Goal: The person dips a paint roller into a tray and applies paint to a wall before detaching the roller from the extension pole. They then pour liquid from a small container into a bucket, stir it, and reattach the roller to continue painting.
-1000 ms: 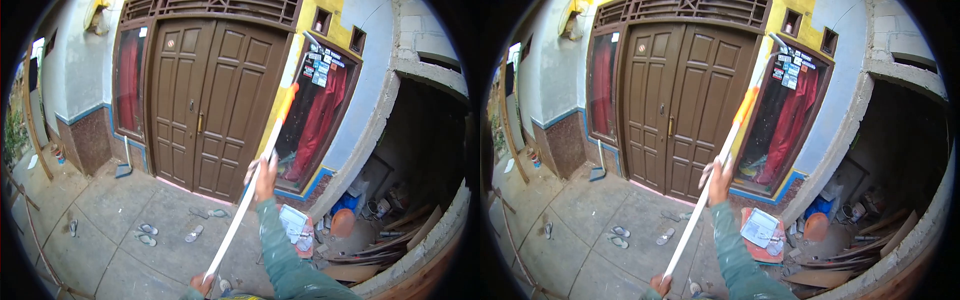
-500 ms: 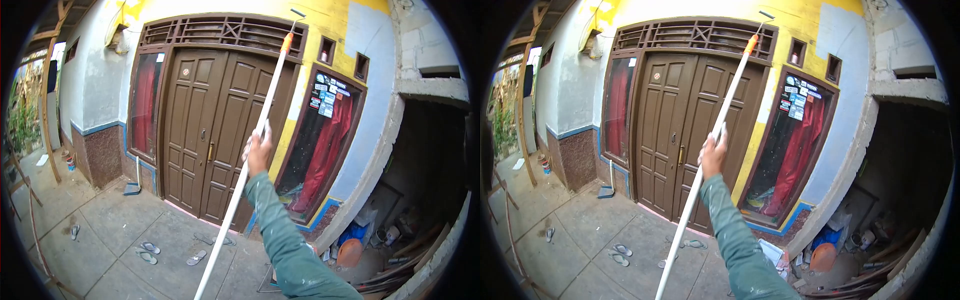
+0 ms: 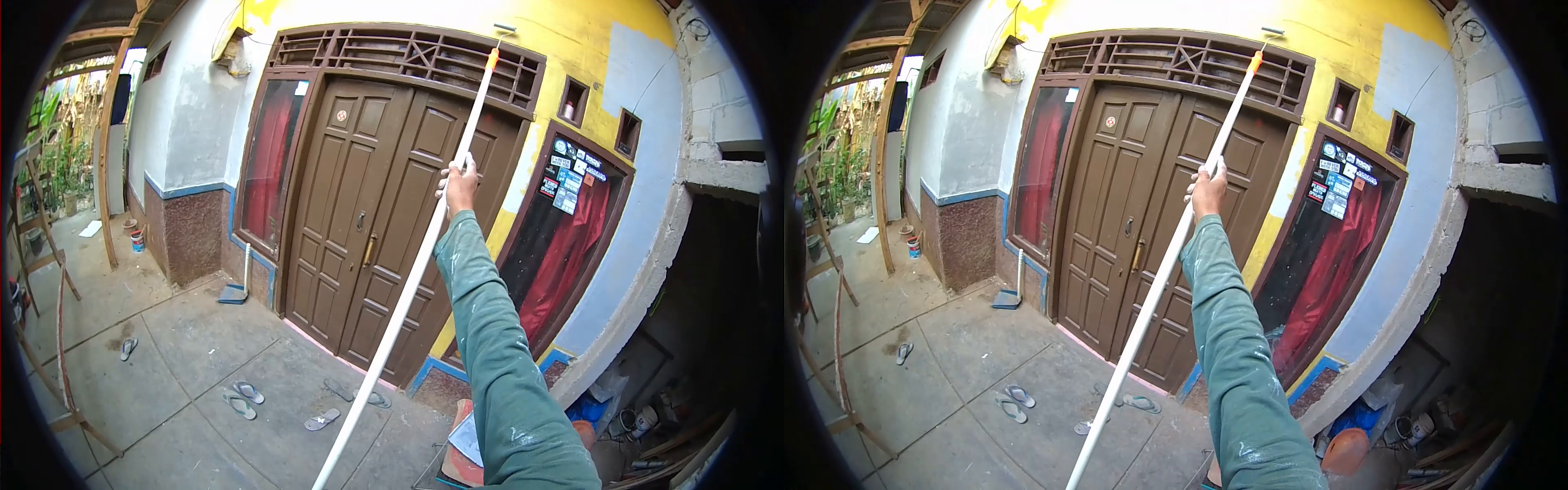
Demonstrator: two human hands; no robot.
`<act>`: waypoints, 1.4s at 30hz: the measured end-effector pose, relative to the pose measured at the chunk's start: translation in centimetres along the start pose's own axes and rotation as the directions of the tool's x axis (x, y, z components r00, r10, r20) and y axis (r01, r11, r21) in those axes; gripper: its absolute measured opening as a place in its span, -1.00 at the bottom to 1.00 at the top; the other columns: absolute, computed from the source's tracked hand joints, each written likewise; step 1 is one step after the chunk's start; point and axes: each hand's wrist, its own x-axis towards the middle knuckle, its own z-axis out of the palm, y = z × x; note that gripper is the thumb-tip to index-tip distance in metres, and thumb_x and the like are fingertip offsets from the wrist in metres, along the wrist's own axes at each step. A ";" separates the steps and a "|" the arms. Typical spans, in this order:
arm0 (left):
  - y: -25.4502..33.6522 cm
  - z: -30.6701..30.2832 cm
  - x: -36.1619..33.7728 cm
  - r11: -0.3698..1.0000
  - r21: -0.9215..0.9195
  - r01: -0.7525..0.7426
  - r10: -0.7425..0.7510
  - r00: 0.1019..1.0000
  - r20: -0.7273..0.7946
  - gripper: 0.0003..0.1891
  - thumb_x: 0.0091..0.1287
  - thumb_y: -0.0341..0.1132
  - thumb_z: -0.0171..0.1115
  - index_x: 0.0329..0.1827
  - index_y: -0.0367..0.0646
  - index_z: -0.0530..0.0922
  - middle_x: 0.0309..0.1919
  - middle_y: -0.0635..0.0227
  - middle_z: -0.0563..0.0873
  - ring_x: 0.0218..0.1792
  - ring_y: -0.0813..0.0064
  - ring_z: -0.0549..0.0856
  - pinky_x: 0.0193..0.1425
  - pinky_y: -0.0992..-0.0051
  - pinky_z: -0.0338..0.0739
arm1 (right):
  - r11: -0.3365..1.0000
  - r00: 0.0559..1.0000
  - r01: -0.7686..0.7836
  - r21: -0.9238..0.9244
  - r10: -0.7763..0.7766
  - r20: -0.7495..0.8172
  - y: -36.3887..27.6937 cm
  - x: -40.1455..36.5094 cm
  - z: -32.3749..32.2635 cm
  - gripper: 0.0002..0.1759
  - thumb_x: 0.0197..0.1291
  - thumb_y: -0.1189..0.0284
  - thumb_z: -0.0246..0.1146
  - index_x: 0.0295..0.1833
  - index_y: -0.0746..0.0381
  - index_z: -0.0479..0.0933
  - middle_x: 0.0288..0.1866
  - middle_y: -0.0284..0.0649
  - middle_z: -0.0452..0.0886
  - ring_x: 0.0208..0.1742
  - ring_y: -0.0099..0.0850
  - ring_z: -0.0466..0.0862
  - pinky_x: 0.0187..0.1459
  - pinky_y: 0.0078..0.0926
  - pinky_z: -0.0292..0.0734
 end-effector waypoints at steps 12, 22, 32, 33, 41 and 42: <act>21.1 -3.1 7.0 0.893 -0.185 -0.410 0.408 0.912 -0.050 -0.66 0.36 -0.07 0.07 -0.32 -0.20 0.53 -0.69 0.29 0.49 -0.65 0.48 0.48 -0.53 0.39 0.36 | 0.989 0.971 -0.011 0.148 -0.024 0.237 -0.3 -9.7 -0.4 -0.41 0.36 0.32 -0.02 0.42 0.14 -0.04 -0.44 -0.23 0.52 -0.54 -0.51 0.57 -0.61 -0.54 0.58; 27.9 -5.7 7.4 0.870 -0.324 -0.372 0.419 0.904 0.086 -0.65 0.39 -0.10 0.03 -0.37 -0.25 0.44 -0.73 0.34 0.42 -0.70 0.48 0.46 -0.60 0.44 0.32 | 0.950 0.942 -0.161 0.266 0.068 0.329 -1.4 -15.1 0.8 -0.33 0.33 0.27 0.02 0.44 0.10 -0.12 -0.47 -0.23 0.49 -0.56 -0.53 0.56 -0.60 -0.58 0.59; 7.6 -2.1 7.2 0.920 -0.056 -0.389 0.392 0.917 0.067 -0.64 0.38 -0.04 -0.02 -0.28 -0.13 0.61 -0.71 0.33 0.52 -0.66 0.43 0.53 -0.53 0.36 0.41 | 0.952 0.936 -0.262 0.161 0.209 0.284 2.7 -27.1 0.0 -0.35 0.32 0.33 0.01 0.44 0.12 -0.08 -0.48 -0.25 0.50 -0.55 -0.50 0.56 -0.54 -0.53 0.56; 9.4 -2.4 7.8 0.936 -0.053 -0.349 0.353 0.931 0.093 -0.65 0.37 -0.04 -0.01 -0.28 -0.13 0.61 -0.71 0.31 0.52 -0.65 0.41 0.54 -0.52 0.36 0.41 | 0.949 0.942 -0.254 0.186 0.198 0.272 1.8 -25.8 0.5 -0.37 0.33 0.33 0.00 0.44 0.13 -0.07 -0.48 -0.26 0.49 -0.56 -0.50 0.55 -0.56 -0.55 0.56; 8.6 -0.8 9.9 0.754 0.256 -0.605 0.649 0.747 -0.145 -0.65 0.36 -0.07 0.01 -0.29 -0.15 0.61 -0.69 0.26 0.55 -0.64 0.36 0.54 -0.50 0.32 0.42 | 0.952 0.950 -0.223 0.212 0.163 0.266 0.2 -22.7 1.6 -0.41 0.34 0.34 -0.03 0.43 0.12 -0.04 -0.49 -0.29 0.45 -0.59 -0.53 0.51 -0.59 -0.55 0.54; 8.1 -1.8 9.0 0.937 0.027 -0.347 0.342 0.932 0.120 -0.66 0.36 -0.08 0.01 -0.30 -0.15 0.61 -0.69 0.26 0.55 -0.64 0.33 0.54 -0.50 0.30 0.41 | 0.952 0.945 -0.237 0.194 0.180 0.273 1.1 -24.9 1.0 -0.38 0.34 0.33 -0.03 0.45 0.10 -0.08 -0.50 -0.28 0.45 -0.60 -0.52 0.52 -0.60 -0.54 0.54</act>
